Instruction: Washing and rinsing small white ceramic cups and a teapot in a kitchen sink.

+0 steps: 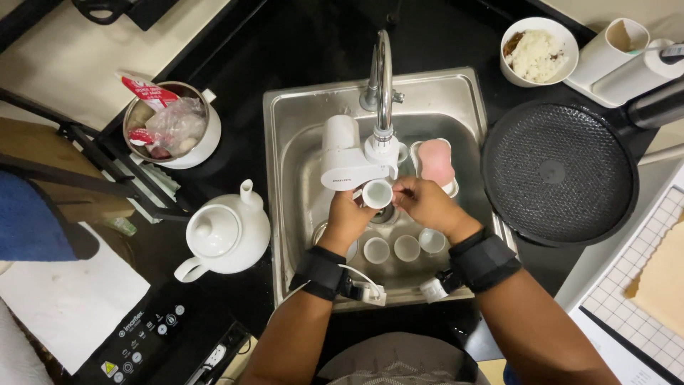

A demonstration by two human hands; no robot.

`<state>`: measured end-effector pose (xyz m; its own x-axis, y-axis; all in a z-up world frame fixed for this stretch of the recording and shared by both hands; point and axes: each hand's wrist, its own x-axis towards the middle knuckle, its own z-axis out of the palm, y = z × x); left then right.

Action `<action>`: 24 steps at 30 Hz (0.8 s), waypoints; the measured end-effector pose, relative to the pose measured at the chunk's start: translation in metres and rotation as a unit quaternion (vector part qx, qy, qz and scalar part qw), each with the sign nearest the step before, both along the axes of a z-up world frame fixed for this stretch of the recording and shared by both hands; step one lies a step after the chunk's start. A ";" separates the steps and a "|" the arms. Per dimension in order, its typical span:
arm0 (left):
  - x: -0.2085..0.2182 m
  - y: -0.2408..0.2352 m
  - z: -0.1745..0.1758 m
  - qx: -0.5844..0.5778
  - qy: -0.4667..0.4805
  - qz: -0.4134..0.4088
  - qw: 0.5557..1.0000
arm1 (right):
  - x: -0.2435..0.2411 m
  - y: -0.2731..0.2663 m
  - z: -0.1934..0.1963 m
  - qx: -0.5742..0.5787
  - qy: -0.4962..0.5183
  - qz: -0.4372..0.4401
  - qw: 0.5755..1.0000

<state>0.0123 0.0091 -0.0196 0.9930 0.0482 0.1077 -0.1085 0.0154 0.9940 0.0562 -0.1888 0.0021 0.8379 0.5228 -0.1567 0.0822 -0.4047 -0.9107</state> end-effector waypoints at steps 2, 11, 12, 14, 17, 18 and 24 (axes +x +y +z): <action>0.000 -0.001 0.005 0.006 0.026 0.002 1.000 | 0.000 0.000 -0.006 0.013 -0.006 -0.009 1.000; -0.001 -0.006 -0.012 -0.018 0.017 -0.022 0.999 | 0.002 -0.003 -0.015 0.007 0.053 -0.047 0.997; -0.001 -0.007 -0.011 -0.022 0.003 -0.032 0.999 | 0.004 -0.002 -0.016 0.018 0.083 -0.054 0.995; 0.001 -0.008 -0.004 0.001 0.037 -0.029 0.999 | 0.006 0.000 -0.014 -0.013 0.063 -0.056 0.996; 0.004 -0.008 -0.009 0.044 0.059 -0.035 0.997 | 0.010 0.002 -0.007 -0.057 0.042 -0.053 0.996; 0.004 -0.007 -0.014 0.063 0.047 -0.043 0.996 | 0.010 0.003 -0.004 -0.069 0.040 -0.049 0.996; 0.000 -0.006 -0.007 -0.110 0.229 -0.089 0.963 | 0.015 0.006 -0.017 0.029 0.167 -0.037 0.985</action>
